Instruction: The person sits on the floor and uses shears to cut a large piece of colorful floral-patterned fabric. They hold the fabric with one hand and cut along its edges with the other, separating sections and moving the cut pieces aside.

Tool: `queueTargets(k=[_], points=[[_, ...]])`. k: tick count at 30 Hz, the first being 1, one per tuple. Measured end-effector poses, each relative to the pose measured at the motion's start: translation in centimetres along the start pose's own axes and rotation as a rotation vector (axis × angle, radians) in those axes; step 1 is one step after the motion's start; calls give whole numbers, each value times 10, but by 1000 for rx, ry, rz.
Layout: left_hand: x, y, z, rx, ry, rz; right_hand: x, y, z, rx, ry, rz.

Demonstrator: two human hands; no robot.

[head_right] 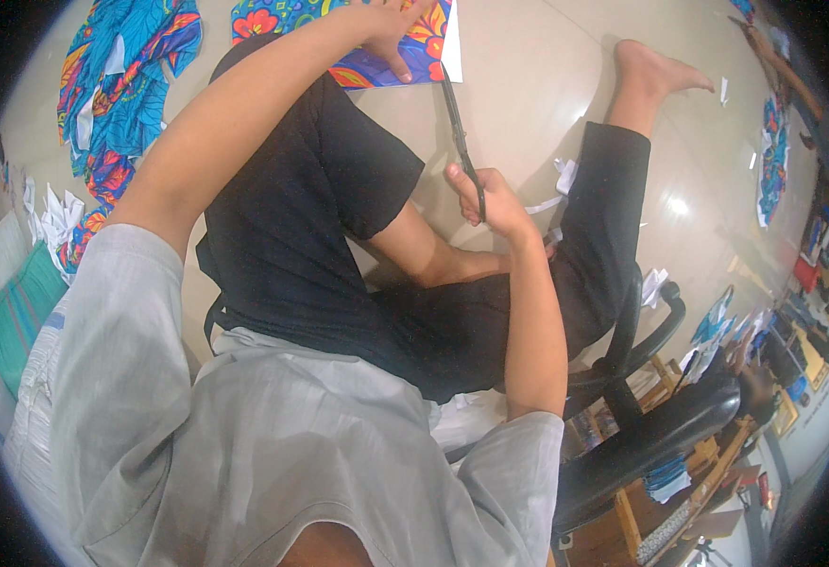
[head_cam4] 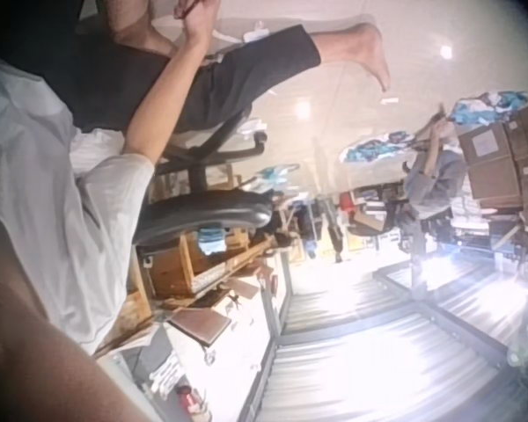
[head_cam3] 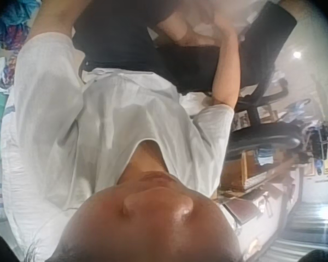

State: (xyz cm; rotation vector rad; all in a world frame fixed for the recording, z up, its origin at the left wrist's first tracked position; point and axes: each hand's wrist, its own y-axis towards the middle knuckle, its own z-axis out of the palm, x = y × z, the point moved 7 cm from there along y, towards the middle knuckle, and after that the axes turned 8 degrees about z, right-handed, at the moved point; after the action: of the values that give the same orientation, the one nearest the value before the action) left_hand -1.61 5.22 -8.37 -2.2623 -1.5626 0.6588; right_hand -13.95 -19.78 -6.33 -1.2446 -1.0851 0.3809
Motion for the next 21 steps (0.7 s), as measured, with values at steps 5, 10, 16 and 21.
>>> queueTargets(k=[5, 10, 16, 21], points=[[0, -4, -3, 0, 3, -13, 3, -3, 0, -11, -37, -6], [0, -4, -3, -16, 3, -1, 4, -6, -2, -28, -65, -22], [-1, -4, -4, -31, -2, 10, 0, 0, 6, 80, 107, -37], [-1, -3, -3, -45, -3, 21, 2, 4, 19, 139, 263, -36]])
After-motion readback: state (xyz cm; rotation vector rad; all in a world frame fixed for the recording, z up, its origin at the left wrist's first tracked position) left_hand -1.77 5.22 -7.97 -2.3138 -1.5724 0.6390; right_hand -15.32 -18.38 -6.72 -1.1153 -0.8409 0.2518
